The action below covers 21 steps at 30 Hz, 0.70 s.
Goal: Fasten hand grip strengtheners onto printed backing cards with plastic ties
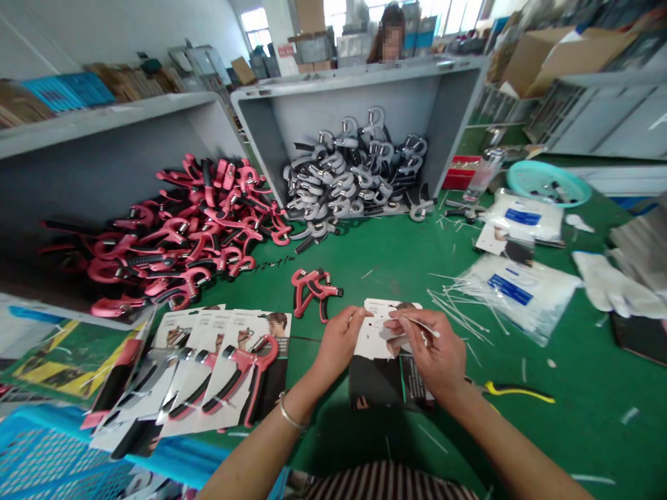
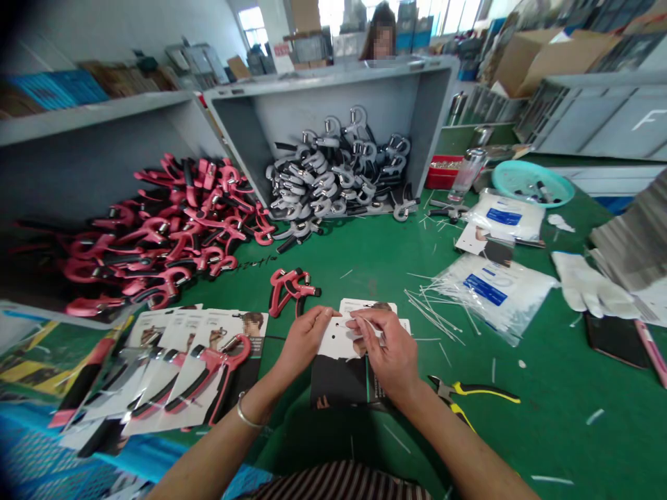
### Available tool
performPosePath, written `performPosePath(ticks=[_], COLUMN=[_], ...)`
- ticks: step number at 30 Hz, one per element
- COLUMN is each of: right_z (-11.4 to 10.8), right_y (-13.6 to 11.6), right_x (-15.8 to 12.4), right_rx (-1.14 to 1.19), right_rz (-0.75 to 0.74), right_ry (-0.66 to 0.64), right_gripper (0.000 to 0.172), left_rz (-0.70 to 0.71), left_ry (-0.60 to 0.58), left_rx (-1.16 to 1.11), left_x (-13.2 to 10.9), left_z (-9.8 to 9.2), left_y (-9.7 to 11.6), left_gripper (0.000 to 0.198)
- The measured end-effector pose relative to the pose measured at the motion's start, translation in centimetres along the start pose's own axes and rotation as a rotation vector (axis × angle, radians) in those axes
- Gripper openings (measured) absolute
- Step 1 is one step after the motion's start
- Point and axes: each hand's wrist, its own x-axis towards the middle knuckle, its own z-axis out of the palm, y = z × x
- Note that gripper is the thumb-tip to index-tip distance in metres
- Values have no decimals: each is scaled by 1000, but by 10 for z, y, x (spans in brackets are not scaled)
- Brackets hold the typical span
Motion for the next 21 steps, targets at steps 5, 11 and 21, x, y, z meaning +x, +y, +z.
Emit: performPosePath(ticks=[5, 11, 21], right_z=[9, 6, -9], right_y=[6, 26, 45], right_x=[6, 34, 48], right_rx=[-88, -10, 376], right_rz=[-118, -26, 396], right_ry=[-124, -463, -542], right_gripper=[15, 12, 26], left_rz=[81, 130, -42], left_ry=[18, 40, -178], left_rx=[47, 93, -386], left_x=[5, 12, 9], left_z=[5, 5, 0], left_y=[7, 24, 0], left_gripper=[36, 36, 24])
